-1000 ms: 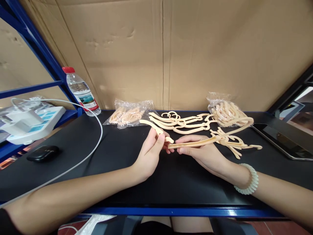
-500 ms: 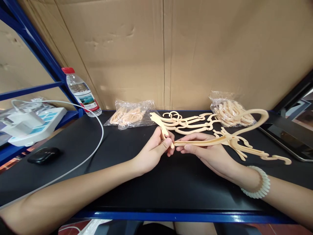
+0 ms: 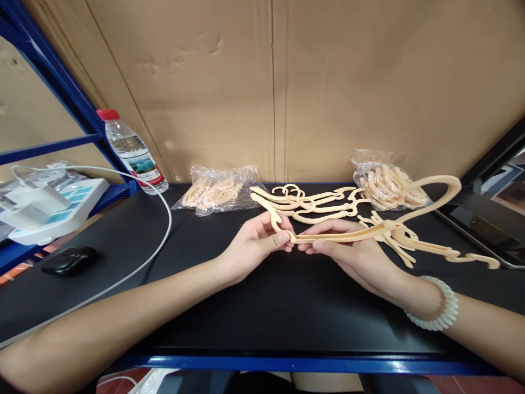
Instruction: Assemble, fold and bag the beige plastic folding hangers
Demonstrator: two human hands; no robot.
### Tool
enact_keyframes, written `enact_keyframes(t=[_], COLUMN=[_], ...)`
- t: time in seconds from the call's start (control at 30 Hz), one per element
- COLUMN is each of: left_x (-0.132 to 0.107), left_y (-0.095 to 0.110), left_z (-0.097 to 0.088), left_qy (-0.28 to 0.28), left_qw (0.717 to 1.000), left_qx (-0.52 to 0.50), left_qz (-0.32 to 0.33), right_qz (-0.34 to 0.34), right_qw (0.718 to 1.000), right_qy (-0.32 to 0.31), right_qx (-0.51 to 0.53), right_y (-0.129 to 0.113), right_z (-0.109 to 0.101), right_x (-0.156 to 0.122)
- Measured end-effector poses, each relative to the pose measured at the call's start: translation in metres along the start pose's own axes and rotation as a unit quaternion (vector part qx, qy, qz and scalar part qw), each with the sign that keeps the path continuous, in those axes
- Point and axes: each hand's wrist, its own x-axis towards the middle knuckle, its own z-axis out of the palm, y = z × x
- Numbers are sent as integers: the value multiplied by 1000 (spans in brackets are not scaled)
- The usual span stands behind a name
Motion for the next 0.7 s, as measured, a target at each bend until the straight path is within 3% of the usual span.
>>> enact_keyframes(t=[0.4, 0.6, 0.7], left_x=[2, 2, 1], left_y=[3, 2, -2], left_z=[-4, -4, -3], left_qy=[-67, -74, -51], left_qw=[995, 995, 998], left_qx=[-33, -40, -19], left_qz=[-72, -61, -38], right_qz=[6, 2, -2], right_qw=[999, 998, 999], right_qy=[-41, -58, -45], right_qx=[30, 30, 17], right_y=[-5, -5, -2], right_z=[2, 1, 1], right_x=[-2, -2, -1])
